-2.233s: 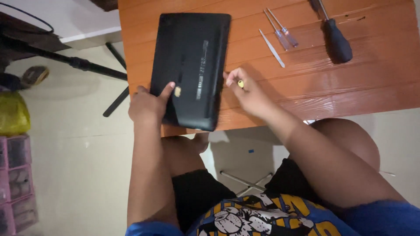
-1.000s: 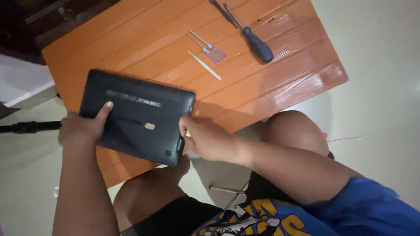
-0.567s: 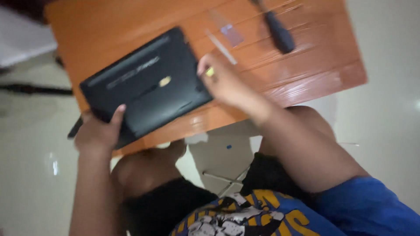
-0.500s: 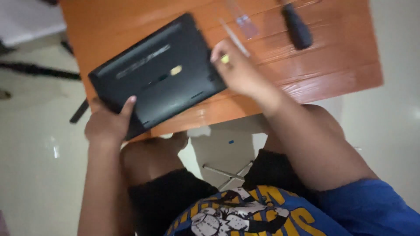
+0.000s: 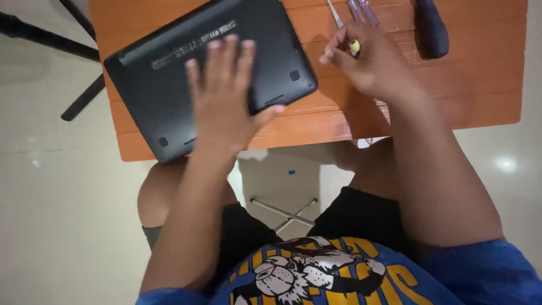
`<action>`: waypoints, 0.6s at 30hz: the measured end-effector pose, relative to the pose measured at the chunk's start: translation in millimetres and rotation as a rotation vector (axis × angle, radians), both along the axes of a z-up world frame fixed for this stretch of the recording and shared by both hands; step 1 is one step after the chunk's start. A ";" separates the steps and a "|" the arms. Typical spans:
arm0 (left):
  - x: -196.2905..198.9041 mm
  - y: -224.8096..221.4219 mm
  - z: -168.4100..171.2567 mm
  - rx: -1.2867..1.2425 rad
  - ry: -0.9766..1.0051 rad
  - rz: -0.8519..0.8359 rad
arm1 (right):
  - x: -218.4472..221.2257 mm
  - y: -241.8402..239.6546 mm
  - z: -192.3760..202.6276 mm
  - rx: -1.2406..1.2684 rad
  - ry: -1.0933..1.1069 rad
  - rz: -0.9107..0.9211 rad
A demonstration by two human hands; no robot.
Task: The person is reassembling a laptop by flipping it over and screwing the bottom cover back onto the main body using a small screwdriver.
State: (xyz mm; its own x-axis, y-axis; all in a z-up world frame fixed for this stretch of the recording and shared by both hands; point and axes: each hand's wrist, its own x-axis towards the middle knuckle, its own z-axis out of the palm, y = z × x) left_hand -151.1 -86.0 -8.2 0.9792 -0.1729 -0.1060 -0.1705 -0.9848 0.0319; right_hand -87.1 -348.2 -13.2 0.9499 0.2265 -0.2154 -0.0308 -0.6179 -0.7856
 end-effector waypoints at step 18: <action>39.3 -4.1 -50.7 -0.007 -0.136 0.054 | -5.9 31.4 -27.2 -0.049 -0.215 0.019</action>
State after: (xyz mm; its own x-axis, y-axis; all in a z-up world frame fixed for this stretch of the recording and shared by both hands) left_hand -111.8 -90.1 -58.9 0.9924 -0.1194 0.0292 -0.1200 -0.9926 0.0188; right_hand -93.0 -316.8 -40.3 0.9708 0.2389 -0.0200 0.1458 -0.6545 -0.7418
